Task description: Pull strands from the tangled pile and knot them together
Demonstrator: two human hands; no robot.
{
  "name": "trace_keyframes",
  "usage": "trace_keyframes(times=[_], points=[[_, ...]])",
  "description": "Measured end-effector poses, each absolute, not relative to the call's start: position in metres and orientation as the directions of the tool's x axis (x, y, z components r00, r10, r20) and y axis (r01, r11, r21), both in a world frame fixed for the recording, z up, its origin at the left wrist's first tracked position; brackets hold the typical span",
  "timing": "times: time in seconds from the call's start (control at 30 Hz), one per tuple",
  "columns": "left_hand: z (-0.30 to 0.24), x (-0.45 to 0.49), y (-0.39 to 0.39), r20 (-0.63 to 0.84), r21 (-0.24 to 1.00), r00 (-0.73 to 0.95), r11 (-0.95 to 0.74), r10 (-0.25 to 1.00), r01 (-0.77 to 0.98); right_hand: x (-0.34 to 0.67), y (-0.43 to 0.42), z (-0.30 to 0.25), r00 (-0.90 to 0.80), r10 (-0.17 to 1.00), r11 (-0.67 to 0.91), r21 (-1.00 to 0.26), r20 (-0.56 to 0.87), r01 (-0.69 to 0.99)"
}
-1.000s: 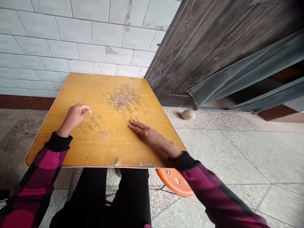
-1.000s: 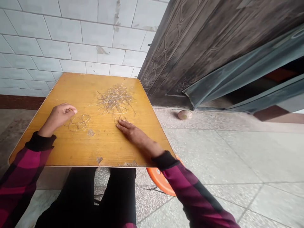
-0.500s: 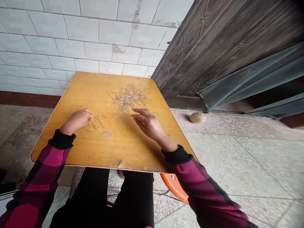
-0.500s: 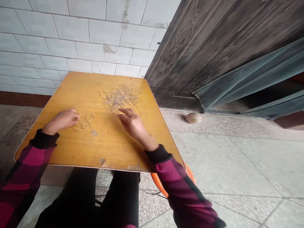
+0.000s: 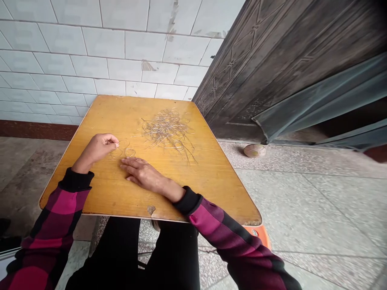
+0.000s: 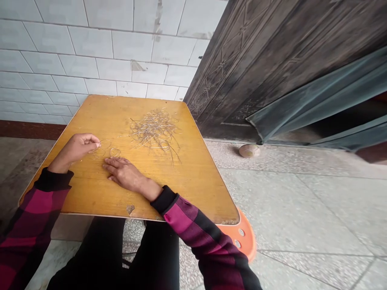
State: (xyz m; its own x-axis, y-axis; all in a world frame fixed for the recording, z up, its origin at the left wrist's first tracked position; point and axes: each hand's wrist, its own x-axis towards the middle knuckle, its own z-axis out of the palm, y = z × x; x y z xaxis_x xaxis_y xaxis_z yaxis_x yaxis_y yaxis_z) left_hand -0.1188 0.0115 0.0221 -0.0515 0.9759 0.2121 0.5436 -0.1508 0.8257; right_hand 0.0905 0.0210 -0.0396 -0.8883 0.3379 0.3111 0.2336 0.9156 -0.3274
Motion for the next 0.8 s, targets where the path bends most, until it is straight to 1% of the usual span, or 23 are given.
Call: trace_keyframes(times=[0.07,0.1,0.13,0.2,0.27,0.3,0.37,0.43,0.5,0.57,0.67,0.73,0.8], points=[[0.024,-0.114,0.01,0.162,0.923,-0.088,-0.12,0.983,0.365,0.092,0.022,-0.04,-0.864,0.36,0.893,-0.399,0.351,0.209],[0.024,-0.111,0.009,0.137,0.956,-0.094,-0.107,0.986,0.273,0.094,0.023,-0.039,-0.834,0.391,0.871,-0.449,0.389,0.198],[0.025,-0.108,0.009,0.115,0.978,-0.1,-0.095,0.988,0.186,0.095,0.024,-0.038,-0.788,0.443,0.839,-0.506,0.427,0.198],[0.024,-0.103,0.008,0.076,0.997,-0.11,-0.072,0.991,0.037,0.098,0.026,-0.037,-0.653,0.6,0.738,-0.636,0.463,0.226],[0.022,-0.098,0.008,0.043,0.995,-0.112,-0.053,0.993,-0.085,0.1,0.028,-0.036,-0.526,0.742,0.589,-0.778,0.416,0.217],[0.02,-0.095,0.008,0.031,0.989,-0.11,-0.046,0.994,-0.137,0.1,0.029,-0.036,-0.494,0.786,0.509,-0.843,0.372,0.173],[0.016,-0.089,0.008,0.011,0.975,-0.096,-0.032,0.995,-0.22,0.099,0.029,-0.035,-0.497,0.821,0.346,-0.937,0.282,0.04],[0.013,-0.083,0.008,-0.002,0.966,-0.079,-0.019,0.997,-0.259,0.098,0.028,-0.034,-0.526,0.825,0.201,-0.977,0.208,-0.07],[0.01,-0.078,0.007,0.001,0.967,-0.063,-0.017,0.998,-0.254,0.099,0.027,-0.031,-0.543,0.827,0.094,-0.988,0.144,-0.118],[0.009,-0.076,0.005,0.018,0.982,-0.025,-0.022,1.0,-0.186,0.101,0.027,-0.027,-0.542,0.833,0.028,-0.988,0.107,-0.153],[0.01,-0.075,0.002,0.023,0.999,0.103,-0.027,0.994,0.032,0.106,0.03,-0.021,-0.511,0.854,-0.02,-0.978,0.092,-0.209],[0.008,-0.074,0.0,0.021,0.98,0.221,-0.064,0.975,0.189,0.11,0.032,-0.018,-0.484,0.871,-0.032,-0.971,0.091,-0.239],[0.003,-0.071,-0.001,0.015,0.942,0.327,-0.123,0.945,0.311,0.112,0.035,-0.017,-0.465,0.881,-0.029,-0.969,0.091,-0.244]])
